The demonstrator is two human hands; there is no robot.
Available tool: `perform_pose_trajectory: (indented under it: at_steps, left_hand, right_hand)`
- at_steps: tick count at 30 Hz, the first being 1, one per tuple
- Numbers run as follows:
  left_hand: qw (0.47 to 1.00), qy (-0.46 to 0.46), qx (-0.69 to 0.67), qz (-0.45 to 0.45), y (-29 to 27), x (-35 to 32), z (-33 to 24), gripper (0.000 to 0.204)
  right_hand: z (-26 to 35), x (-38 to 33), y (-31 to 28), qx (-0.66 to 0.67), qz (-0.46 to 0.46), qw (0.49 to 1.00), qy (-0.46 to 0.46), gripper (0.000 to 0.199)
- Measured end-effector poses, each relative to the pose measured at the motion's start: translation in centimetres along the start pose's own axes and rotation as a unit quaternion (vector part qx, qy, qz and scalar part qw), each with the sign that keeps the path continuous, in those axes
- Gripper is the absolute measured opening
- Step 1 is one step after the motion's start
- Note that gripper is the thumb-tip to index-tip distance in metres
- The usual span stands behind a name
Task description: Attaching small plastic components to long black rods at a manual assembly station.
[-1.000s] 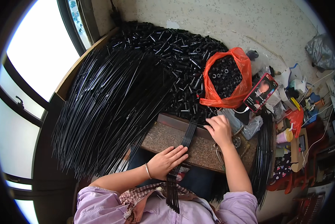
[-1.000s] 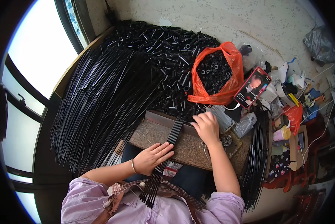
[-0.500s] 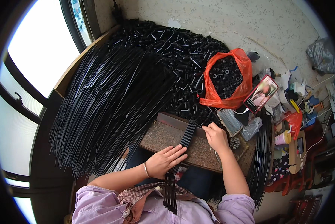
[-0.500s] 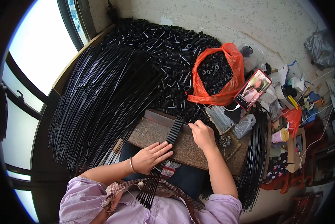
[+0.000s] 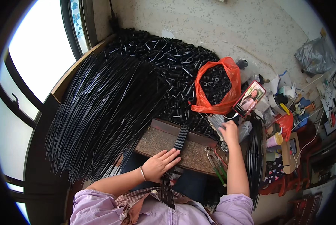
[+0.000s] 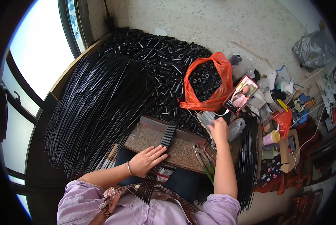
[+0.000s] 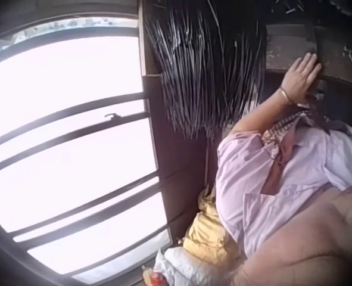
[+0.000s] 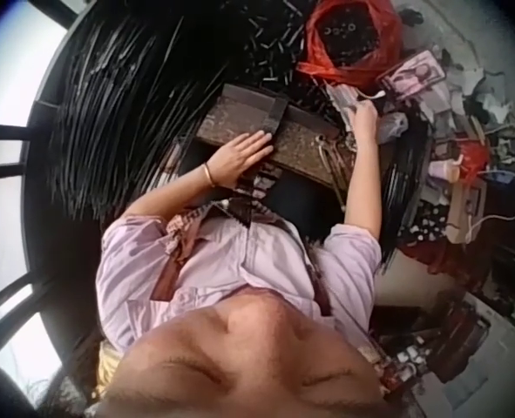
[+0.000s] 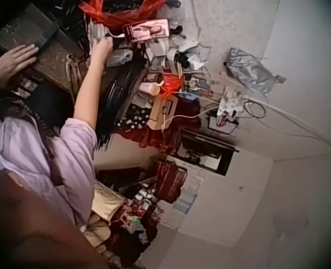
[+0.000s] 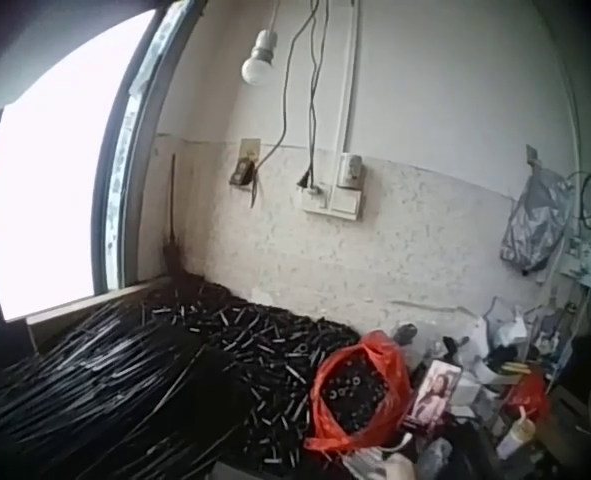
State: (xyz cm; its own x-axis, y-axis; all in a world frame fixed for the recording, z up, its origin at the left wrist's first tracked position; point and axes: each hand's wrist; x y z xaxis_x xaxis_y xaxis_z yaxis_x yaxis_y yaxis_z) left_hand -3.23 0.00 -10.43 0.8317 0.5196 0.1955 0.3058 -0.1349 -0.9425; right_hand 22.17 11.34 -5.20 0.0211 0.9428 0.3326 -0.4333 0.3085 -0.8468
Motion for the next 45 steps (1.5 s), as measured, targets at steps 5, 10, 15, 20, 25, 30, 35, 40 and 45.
perform_pose_trajectory:
  at_steps: [5, 10, 15, 20, 25, 30, 35, 40, 45]
  left_hand:
    - [1.0, -0.008, 0.003, 0.002, 0.1, -0.3, -0.5, 0.074]
    - [1.0, -0.003, 0.011, 0.024, 0.2, -0.7, -0.9, 0.074]
    - [1.0, -0.006, 0.004, 0.018, 0.1, -0.8, -1.1, 0.076]
    - [0.999, -0.027, -0.034, 0.016, -0.1, -0.7, -1.3, 0.079]
    - [0.999, -0.026, -0.021, 0.024, 0.0, -1.1, -1.3, 0.083]
    - [0.999, -0.023, -0.022, 0.025, 0.0, -1.0, -1.2, 0.083]
    - [0.999, -0.022, -0.028, 0.029, -0.1, -0.8, -1.2, 0.082]
    - [0.999, -0.01, -0.017, 0.034, -0.3, -0.8, -1.1, 0.083]
    - [0.999, -0.008, -0.032, 0.034, -0.4, -0.8, -1.1, 0.081]
  right_hand:
    - [-0.2, -0.5, 0.3, -0.044, -0.011, 0.998, -0.042, 0.007]
    - [0.3, -0.5, 0.1, -0.036, -0.047, 0.995, -0.075, 0.005]
    - [4.0, -2.5, 1.9, 0.109, 0.065, 0.979, -0.157, 0.011]
    - [3.7, -3.4, 2.5, 0.074, 0.101, 0.982, -0.14, 0.01]
    - [3.0, -3.9, 1.9, 0.09, 0.089, 0.982, -0.143, 0.01]
    - [2.9, -3.8, 2.2, 0.107, 0.097, 0.979, -0.144, 0.011]
    - [3.1, -3.8, 2.4, 0.127, 0.089, 0.976, -0.151, 0.012]
    - [3.8, -3.5, 2.7, 0.079, 0.088, 0.981, -0.153, 0.014]
    - [5.3, -2.8, 3.5, 0.071, 0.108, 0.976, -0.174, 0.013]
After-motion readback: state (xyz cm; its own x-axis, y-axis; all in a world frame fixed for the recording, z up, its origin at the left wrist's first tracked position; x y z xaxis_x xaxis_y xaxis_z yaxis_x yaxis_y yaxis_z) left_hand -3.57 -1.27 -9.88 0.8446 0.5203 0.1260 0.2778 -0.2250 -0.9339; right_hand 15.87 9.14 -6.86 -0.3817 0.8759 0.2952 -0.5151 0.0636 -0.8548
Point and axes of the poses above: each hand's wrist, its own x-axis towards the middle knuckle, its own y-axis out of the palm, z = x × y, and after that the axes turned 7 degrees about y, right-handed
